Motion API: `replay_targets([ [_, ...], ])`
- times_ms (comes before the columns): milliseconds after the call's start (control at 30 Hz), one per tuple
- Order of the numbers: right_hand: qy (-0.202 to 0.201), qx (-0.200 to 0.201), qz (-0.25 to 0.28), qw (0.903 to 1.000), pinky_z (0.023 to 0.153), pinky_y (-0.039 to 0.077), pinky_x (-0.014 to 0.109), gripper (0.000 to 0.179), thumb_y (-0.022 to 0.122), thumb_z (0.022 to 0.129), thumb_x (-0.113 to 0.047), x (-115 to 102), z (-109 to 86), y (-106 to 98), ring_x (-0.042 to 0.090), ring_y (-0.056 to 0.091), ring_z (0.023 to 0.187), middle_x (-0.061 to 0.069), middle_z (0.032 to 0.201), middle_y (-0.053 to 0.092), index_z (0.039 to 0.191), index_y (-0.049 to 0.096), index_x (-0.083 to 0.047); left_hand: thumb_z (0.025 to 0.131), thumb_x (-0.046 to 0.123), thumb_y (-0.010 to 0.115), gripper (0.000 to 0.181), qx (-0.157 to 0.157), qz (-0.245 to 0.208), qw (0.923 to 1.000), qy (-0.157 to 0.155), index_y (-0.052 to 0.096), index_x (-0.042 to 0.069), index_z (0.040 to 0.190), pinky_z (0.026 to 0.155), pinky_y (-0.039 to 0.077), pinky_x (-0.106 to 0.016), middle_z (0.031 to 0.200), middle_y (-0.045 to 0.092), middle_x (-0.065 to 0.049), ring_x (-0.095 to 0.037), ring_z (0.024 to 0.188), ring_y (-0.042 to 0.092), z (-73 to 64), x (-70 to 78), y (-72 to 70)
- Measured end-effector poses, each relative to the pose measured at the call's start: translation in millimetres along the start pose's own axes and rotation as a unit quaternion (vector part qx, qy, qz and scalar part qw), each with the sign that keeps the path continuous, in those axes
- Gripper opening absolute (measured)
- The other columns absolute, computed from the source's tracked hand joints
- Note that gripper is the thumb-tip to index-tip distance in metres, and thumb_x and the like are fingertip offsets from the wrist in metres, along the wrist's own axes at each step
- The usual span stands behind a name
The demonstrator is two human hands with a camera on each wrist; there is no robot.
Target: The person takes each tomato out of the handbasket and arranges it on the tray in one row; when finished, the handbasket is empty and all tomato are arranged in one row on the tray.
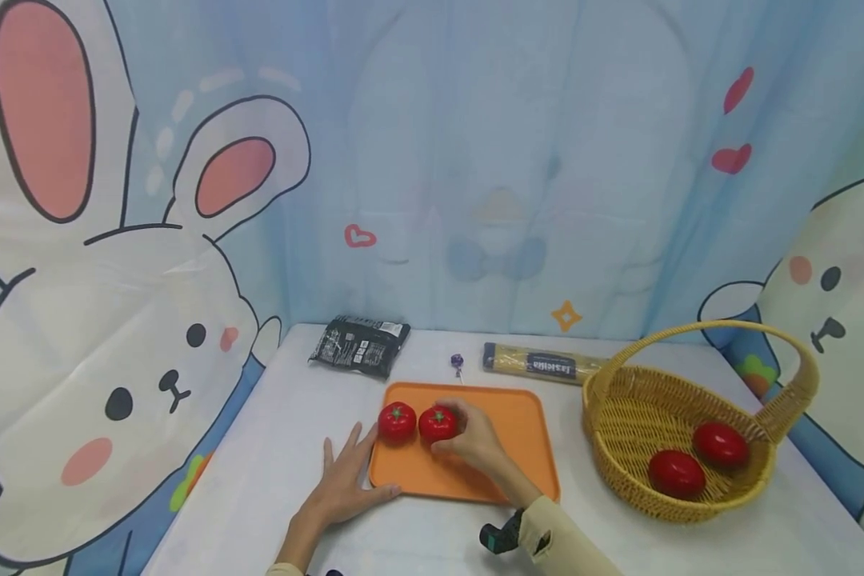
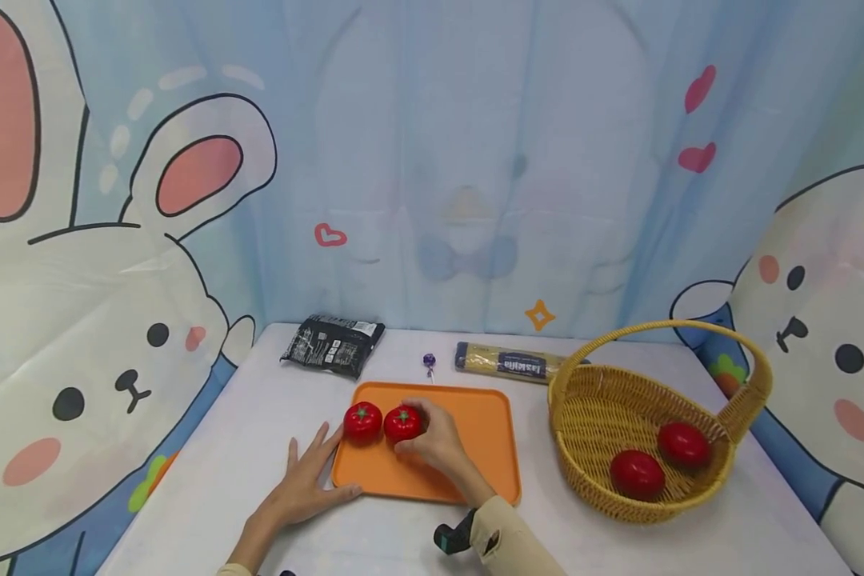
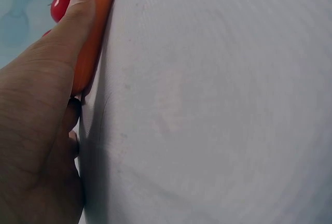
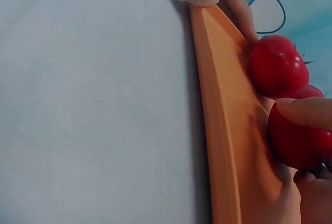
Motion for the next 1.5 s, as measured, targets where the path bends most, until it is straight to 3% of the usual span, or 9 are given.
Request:
replay_targets([
  [367,-0.011,0.001,0.014,0.9998,0.118,0.048,0.053,0.072,0.093,0.076,0.01,-0.3,4.9,2.5,0.044,0.058,0.141,0.022,0.143,0.066,0.141,0.063,0.003,0.085,0.065,0.082,0.112,0.002,0.005,1.0,0.002,0.033,0.011,0.17,0.127,-0.016,-0.071,0.174,0.035,-0.017,-0.041,0.166,0.015,0.8,1.1,-2.2],
  [933,0.001,-0.015,0.031,0.9994,0.122,0.042,0.053,0.088,0.095,0.076,0.006,1.9,1.1,-3.8,0.043,0.049,0.15,0.021,0.155,0.059,0.153,0.055,0.001,0.085,0.066,0.082,0.113,0.001,0.002,1.0,-0.001,0.032,0.012,0.171,0.127,-0.015,-0.072,0.174,0.035,-0.016,-0.04,0.166,0.015,0.3,0.0,0.1],
  [1133,-0.041,-0.022,0.051,0.9976,0.128,0.031,0.046,0.101,0.097,0.08,-0.007,-22.4,-16.9,-24.5,0.035,0.038,0.159,0.016,0.169,0.045,0.164,0.041,-0.002,0.085,0.065,0.082,0.112,0.003,0.004,1.0,0.005,0.033,0.011,0.17,0.127,-0.015,-0.073,0.174,0.036,-0.016,-0.041,0.166,0.015,0.4,2.6,-0.3],
  [1233,-0.075,-0.04,0.035,0.9958,0.127,0.033,0.043,0.102,0.098,0.08,-0.011,-44.9,-33.0,-40.9,0.033,0.04,0.158,0.015,0.168,0.046,0.164,0.041,-0.003,0.086,0.065,0.082,0.112,0.004,0.003,0.9999,0.009,0.032,0.011,0.171,0.127,-0.015,-0.072,0.174,0.036,-0.015,-0.04,0.166,0.014,-0.2,3.7,-1.0],
  [1367,-0.148,-0.099,0.029,0.9836,0.122,0.044,0.043,0.088,0.095,0.082,-0.009,-74.4,-61.0,-65.2,0.038,0.052,0.149,0.019,0.158,0.056,0.158,0.049,0.0,0.086,0.067,0.081,0.112,0.006,0.007,0.9999,0.006,0.032,0.012,0.171,0.127,-0.015,-0.071,0.174,0.035,-0.014,-0.039,0.167,0.014,-1.2,3.4,-1.0],
  [1500,-0.218,-0.203,0.056,0.9529,0.111,0.057,0.04,0.06,0.086,0.089,0.001,-93.8,-91.7,-97.5,0.036,0.068,0.129,0.022,0.137,0.07,0.143,0.061,0.003,0.086,0.065,0.082,0.112,0.007,0.006,0.9999,0.009,0.032,0.012,0.171,0.127,-0.016,-0.072,0.174,0.036,-0.015,-0.039,0.166,0.014,-1.3,3.3,-0.4],
])
Point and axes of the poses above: each hand's wrist, its own z-axis towards the middle knuckle, its own y-axis out of the palm, x = y × z, the point moved 2 cm from there along z, towards the middle knuckle
